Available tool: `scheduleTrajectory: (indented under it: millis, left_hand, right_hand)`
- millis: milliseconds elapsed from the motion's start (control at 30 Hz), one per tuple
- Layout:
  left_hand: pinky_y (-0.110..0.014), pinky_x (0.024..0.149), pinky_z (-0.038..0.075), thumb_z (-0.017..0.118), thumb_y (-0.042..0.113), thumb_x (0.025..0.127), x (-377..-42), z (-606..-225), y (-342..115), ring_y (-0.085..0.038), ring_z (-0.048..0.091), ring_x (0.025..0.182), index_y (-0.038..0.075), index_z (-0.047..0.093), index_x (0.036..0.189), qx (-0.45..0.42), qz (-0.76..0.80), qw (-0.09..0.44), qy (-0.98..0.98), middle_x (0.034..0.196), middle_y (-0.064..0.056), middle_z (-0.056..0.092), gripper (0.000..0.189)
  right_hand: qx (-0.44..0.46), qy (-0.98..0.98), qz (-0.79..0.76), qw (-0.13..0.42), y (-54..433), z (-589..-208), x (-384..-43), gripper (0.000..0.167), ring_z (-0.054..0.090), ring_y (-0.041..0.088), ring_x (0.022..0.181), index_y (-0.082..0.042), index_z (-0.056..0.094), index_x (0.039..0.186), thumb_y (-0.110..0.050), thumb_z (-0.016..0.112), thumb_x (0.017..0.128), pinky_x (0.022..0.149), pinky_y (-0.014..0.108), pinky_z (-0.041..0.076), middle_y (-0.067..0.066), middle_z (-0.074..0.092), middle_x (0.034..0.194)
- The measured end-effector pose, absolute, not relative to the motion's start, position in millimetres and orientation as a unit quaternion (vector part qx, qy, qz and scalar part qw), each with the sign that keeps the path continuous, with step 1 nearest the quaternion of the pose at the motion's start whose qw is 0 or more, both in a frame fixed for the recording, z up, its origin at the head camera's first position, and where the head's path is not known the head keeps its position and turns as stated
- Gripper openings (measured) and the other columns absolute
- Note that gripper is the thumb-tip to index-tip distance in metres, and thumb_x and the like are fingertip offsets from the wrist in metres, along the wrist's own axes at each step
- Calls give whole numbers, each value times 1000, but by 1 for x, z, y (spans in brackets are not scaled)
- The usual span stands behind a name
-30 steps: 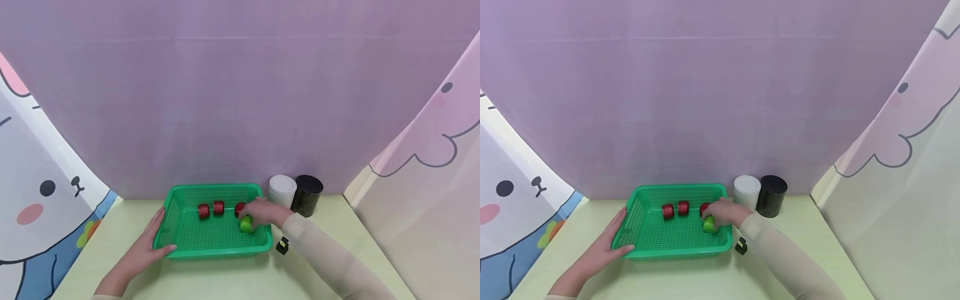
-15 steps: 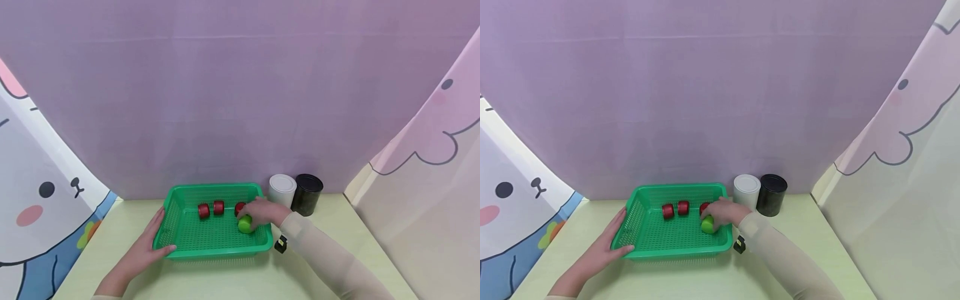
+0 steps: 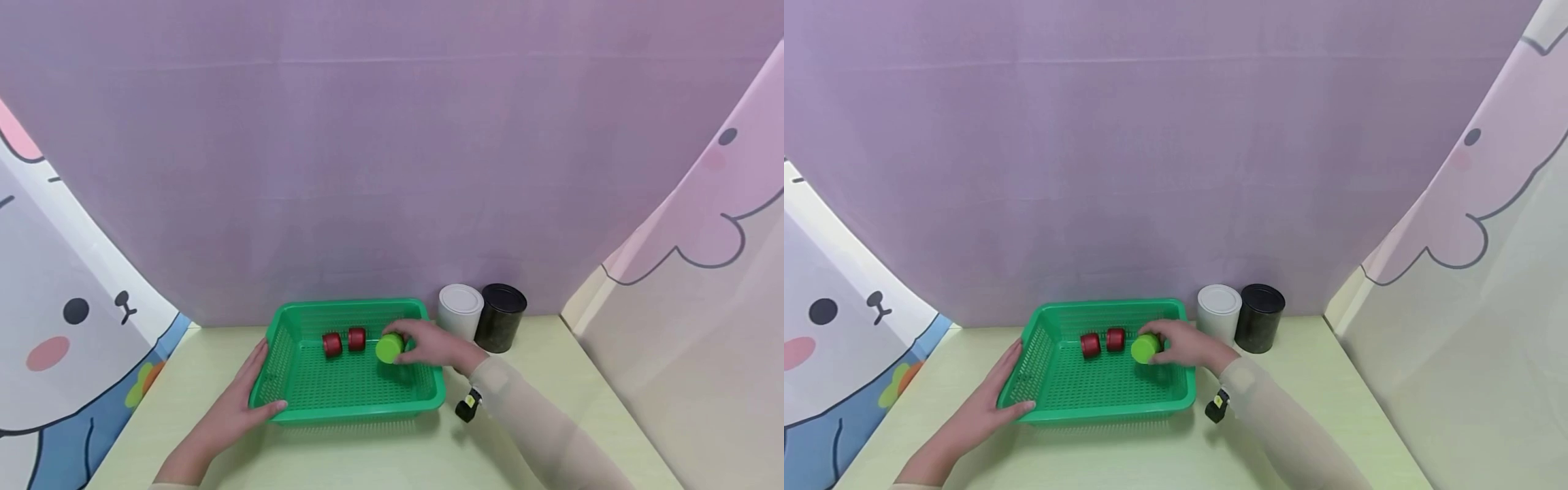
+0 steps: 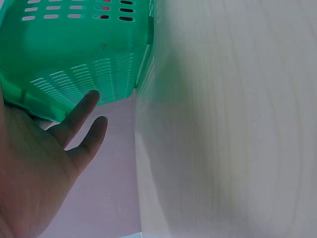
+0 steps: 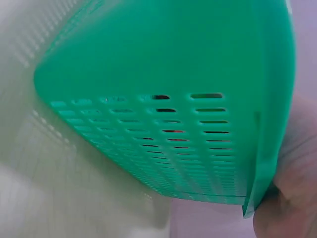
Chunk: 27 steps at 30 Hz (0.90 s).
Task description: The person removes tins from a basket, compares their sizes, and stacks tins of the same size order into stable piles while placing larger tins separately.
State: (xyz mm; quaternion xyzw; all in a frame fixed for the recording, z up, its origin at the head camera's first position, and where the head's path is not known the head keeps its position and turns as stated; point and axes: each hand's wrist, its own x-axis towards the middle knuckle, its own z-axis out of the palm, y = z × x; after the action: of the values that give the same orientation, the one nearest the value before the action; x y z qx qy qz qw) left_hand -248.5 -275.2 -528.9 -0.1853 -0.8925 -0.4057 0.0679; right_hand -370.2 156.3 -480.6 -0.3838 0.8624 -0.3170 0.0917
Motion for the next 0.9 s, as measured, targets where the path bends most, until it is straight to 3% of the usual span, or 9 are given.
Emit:
scheduleTrajectory:
  millis: [167,500,600,800,900]
  left_hand:
    - [-82,116,25,90,28,94,-249,-529,-275,-57,13,164,10,12,179,-184,-409,66,-891,185,-18,9,117]
    - [-79,118,24,89,30,95,-249,-528,-276,-55,12,165,13,11,179,-181,-410,64,-892,186,-12,7,116]
    - [-80,118,25,89,30,95,-249,-528,-276,-55,12,165,14,11,179,-180,-410,64,-892,186,-12,7,116]
    - [-81,117,25,89,29,95,-248,-528,-275,-56,13,164,11,12,179,-183,-407,67,-892,185,-16,8,116]
    - [-81,117,25,89,29,95,-248,-527,-274,-57,13,164,10,12,179,-185,-407,69,-892,185,-16,8,116]
  right_hand:
    - [-349,858,-370,68,160,-482,-368,58,65,18,110,-12,65,148,-26,89,97,95,50,60,-3,66,136]
    - [-320,837,-443,5,175,-478,-355,58,68,21,107,-13,64,150,-26,88,98,85,47,60,1,67,137]
    - [-318,827,-463,-3,180,-478,-351,57,68,21,108,-17,64,151,-25,87,100,87,46,59,0,66,138]
    - [-332,810,-482,-24,190,-474,-342,57,68,27,109,-25,63,154,-15,84,102,95,59,58,0,64,144]
    - [-321,809,-491,-26,196,-471,-337,57,69,26,111,-27,64,153,-16,84,102,96,51,59,-1,65,141]
